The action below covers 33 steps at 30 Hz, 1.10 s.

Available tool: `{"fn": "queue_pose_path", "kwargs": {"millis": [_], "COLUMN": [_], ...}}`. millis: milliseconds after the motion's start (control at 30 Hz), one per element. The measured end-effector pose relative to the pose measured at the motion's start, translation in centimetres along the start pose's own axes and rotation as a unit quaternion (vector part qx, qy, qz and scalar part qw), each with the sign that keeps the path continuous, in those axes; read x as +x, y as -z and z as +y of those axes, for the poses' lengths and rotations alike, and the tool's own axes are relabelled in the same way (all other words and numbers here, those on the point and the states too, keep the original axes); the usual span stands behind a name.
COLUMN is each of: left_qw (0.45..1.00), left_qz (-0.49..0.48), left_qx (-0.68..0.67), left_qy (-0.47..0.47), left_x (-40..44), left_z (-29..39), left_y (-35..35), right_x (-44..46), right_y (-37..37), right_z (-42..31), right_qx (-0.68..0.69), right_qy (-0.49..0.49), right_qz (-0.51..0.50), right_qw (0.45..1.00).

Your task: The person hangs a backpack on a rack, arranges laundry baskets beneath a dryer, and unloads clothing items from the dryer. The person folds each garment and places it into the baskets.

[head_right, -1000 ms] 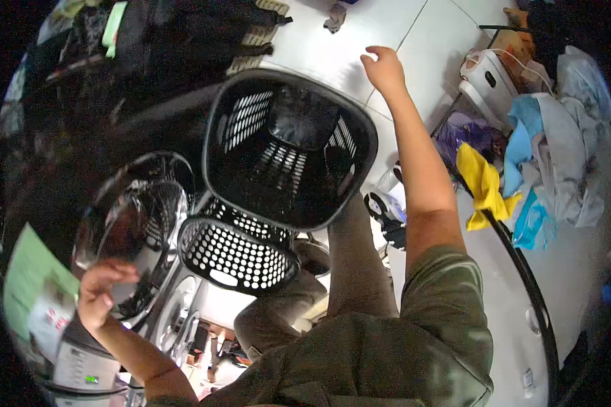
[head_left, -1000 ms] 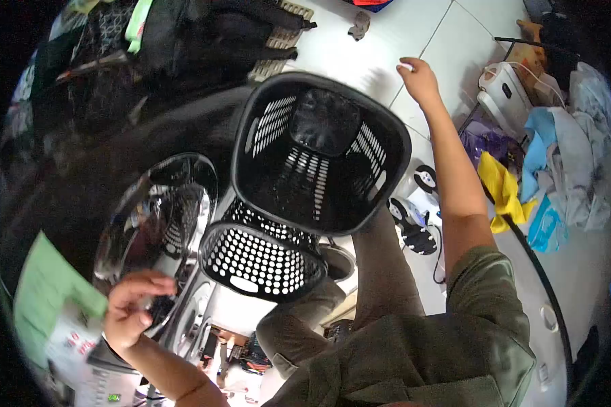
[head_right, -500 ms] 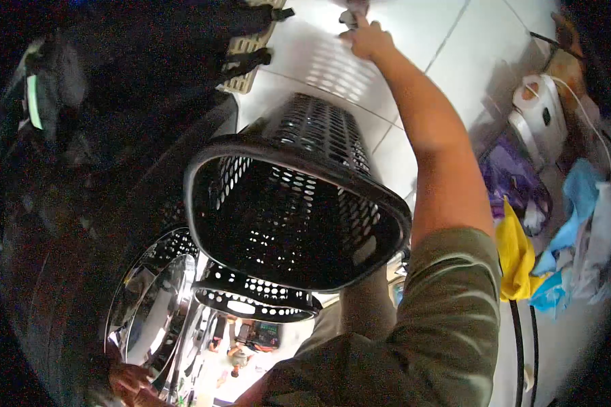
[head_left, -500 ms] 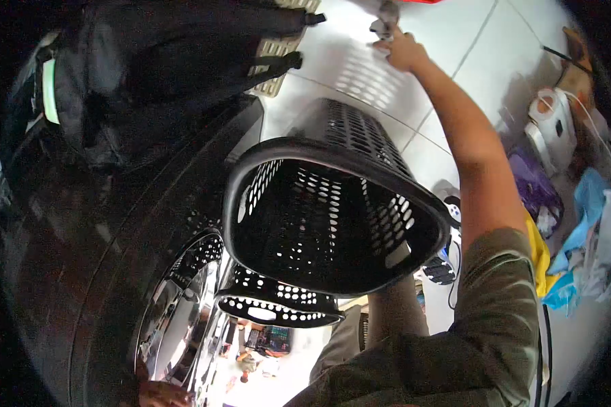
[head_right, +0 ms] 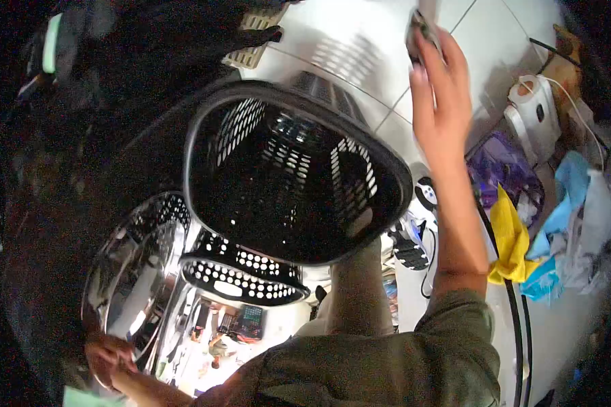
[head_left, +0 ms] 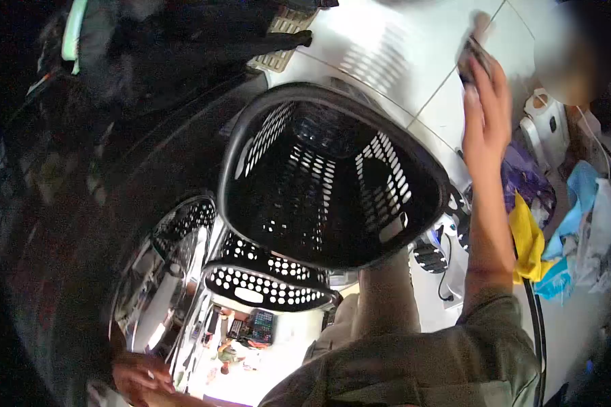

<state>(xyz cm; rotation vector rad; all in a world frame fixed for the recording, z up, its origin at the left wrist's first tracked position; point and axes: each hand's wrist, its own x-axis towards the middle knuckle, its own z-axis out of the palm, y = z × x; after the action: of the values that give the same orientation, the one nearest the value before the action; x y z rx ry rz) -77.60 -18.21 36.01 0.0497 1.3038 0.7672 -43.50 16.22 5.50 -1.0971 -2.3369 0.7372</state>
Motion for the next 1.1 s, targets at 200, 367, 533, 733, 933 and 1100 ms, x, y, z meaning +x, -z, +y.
{"fn": "queue_pose_path", "kwargs": {"millis": [200, 367, 533, 733, 933, 1100], "left_qw": [0.979, 0.987, 0.88, 0.89, 0.882, 0.901], "left_qz": [0.099, 0.135, 0.238, 0.139, 0.098, 0.363], "left_qx": [-0.049, 0.083, 0.411, 0.433, 0.461, 0.208], "left_qy": [-0.169, 0.021, -0.025, 0.038, -0.013, -0.117], "left_x": [-0.1, -6.8, -20.7, -28.2, -25.8, -21.1], "left_z": [-2.3, -19.7, -47.8, -77.1, -79.0, -64.6], "left_y": [-6.1, -15.6, -14.1, -8.6, -9.6, -4.1], "right_x": [-10.3, -24.4, -53.9, -66.3, -61.4, -45.7], "right_y": [7.1, 12.8, 19.1, 22.7, 25.6, 25.2], "right_z": [-12.9, -17.4, -20.7, -32.9, -39.9, -48.7], "right_qx": [0.104, 0.102, 0.031, 0.36, 0.398, 0.225], "right_qy": [0.031, -0.159, -0.473, -0.46, -0.558, -0.259], "right_qz": [-0.213, -0.177, -0.247, -0.314, -0.3, -0.176], "right_qw": [0.971, 0.966, 0.845, 0.748, 0.664, 0.923]}}
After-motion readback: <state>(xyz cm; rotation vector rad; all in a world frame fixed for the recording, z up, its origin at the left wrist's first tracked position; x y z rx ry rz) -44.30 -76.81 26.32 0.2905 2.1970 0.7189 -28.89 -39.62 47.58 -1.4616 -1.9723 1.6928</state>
